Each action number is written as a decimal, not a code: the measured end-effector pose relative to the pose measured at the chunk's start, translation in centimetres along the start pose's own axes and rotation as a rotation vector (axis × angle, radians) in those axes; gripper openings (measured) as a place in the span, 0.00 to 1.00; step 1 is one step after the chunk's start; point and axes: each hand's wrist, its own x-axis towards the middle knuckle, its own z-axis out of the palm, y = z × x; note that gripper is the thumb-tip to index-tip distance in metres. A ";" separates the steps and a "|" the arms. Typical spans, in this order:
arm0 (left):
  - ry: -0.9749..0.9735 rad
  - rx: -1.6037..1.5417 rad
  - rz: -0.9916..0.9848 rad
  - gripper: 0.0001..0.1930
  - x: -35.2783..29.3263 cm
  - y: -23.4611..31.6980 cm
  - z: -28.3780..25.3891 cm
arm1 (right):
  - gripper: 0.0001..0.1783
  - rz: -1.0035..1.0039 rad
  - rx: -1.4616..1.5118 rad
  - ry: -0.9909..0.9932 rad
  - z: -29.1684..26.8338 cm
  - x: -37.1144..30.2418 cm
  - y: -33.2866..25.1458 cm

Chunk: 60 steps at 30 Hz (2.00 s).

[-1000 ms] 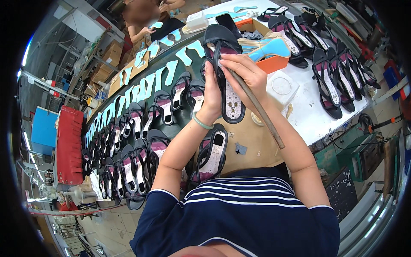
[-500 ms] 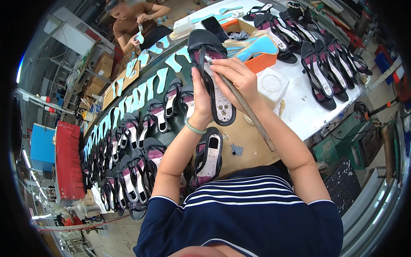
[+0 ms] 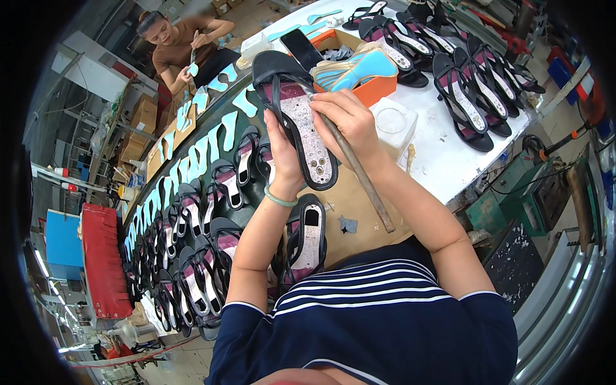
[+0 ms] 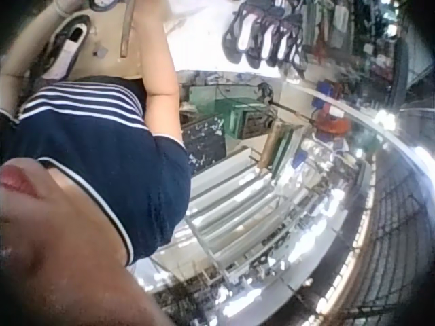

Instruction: Applying adhesive to shoe components using a brush during shoe assembly.

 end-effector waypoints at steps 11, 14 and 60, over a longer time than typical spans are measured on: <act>0.019 0.186 0.239 0.20 -0.3 -0.3 0.3 | 0.08 0.041 0.026 0.048 0.0 0.4 -1.0; 0.034 0.231 0.281 0.21 0.0 -0.6 -0.3 | 0.07 0.085 0.058 0.044 -0.1 0.4 -1.3; -0.064 -0.021 -0.073 0.29 -0.3 0.0 -0.4 | 0.09 0.011 0.044 0.001 1.7 1.6 -0.3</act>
